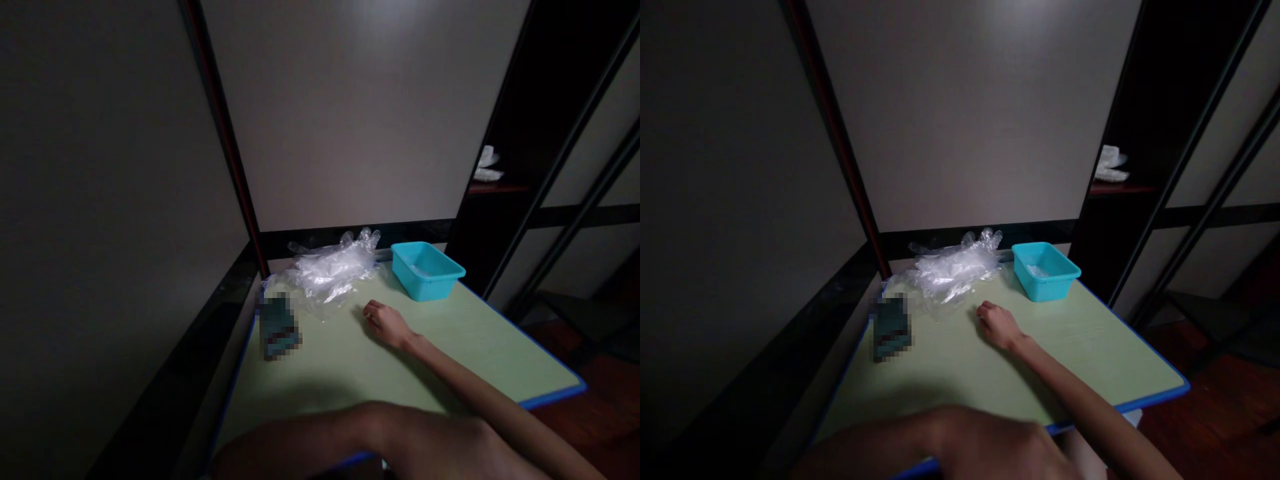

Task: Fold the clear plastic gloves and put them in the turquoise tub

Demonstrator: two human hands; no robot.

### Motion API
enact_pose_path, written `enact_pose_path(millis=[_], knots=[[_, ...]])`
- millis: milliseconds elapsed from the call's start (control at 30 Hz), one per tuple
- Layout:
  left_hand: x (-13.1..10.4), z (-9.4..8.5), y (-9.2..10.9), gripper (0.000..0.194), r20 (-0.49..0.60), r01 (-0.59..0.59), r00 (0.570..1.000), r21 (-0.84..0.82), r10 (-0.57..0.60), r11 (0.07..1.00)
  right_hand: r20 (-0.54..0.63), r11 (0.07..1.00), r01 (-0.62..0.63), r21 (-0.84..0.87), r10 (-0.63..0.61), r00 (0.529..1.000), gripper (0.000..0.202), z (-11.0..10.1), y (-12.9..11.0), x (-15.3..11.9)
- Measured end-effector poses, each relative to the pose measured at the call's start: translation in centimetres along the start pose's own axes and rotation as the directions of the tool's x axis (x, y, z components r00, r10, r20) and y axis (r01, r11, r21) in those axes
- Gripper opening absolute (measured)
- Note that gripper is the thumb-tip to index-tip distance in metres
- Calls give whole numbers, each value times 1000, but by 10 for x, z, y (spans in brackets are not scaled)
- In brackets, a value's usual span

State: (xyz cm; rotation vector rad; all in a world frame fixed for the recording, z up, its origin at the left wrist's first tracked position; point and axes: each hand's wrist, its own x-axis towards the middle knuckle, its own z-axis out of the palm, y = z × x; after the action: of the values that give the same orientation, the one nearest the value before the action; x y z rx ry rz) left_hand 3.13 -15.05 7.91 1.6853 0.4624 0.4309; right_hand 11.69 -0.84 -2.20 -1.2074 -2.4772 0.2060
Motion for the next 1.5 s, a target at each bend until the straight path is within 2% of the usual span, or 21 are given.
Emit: enact_pose_path(millis=[33,67,100,133,167,233,300,333,400,500,567,633,700,800,900,1033,1133,1200,1267,1367,1500], knots=[[5,-8,-6,16,12,-35,999,2,35,999,-24,1000,-9,18,10,1000,23,5,1,5],[11,-17,-18,14,-89,-124,988,2,124,992,-50,999,-19,38,21,999,26,10,2,10],[17,-28,-34,11,-288,-162,945,2,156,987,-75,998,-28,59,32,997,28,16,4,15],[22,-40,-53,9,-478,-149,870,-22,121,989,-97,996,-36,80,44,994,30,21,6,19],[26,-53,-74,9,-620,-119,783,-53,61,991,-113,994,-43,101,54,992,32,25,9,24],[31,-78,-111,12,-757,-73,654,-48,11,996,-151,988,-63,140,85,985,32,33,15,33],[32,-99,-138,12,-804,-70,595,-40,10,997,-184,980,-88,180,122,975,31,38,21,41],[31,-107,-146,12,-825,-71,565,-31,15,997,-194,975,-100,200,140,971,31,39,23,45],[29,-117,-153,9,-844,-75,536,-16,26,997,-192,965,-115,236,162,968,33,41,27,51],[28,-121,-155,7,-841,-70,541,-15,25,997,-155,953,-111,283,160,975,31,41,26,57],[29,-121,-155,8,-834,-55,550,-2,28,999,-134,920,-98,379,160,978,30,41,25,58],[31,-120,-156,8,-842,-25,537,37,44,999,-129,862,-88,500,175,976,30,42,24,57],[31,-121,-156,12,-867,23,496,77,55,997,-136,798,-84,597,204,969,30,43,25,57],[29,-123,-157,30,-914,119,401,122,65,985,-142,707,-85,702,256,956,29,44,29,56],[27,-124,-156,41,-935,213,324,222,146,951,-141,590,-66,805,298,944,26,43,33,55],[23,-124,-154,53,-897,263,321,393,304,881,-134,414,-9,910,314,940,23,39,33,51],[21,-127,-156,59,-870,325,335,466,361,823,-115,285,21,958,318,941,20,36,30,47],[19,-131,-159,59,-857,371,352,497,377,784,-108,215,38,976,326,939,19,34,29,45],[19,-137,-162,49,-852,392,362,508,379,767,-104,166,50,985,331,938,18,32,28,43],[19,-143,-163,33,-863,341,367,471,347,813,-100,99,73,992,312,945,28,30,29,42],[20,-141,-157,31,-878,139,403,337,258,931,-32,-52,50,997,296,955,54,30,30,43]])
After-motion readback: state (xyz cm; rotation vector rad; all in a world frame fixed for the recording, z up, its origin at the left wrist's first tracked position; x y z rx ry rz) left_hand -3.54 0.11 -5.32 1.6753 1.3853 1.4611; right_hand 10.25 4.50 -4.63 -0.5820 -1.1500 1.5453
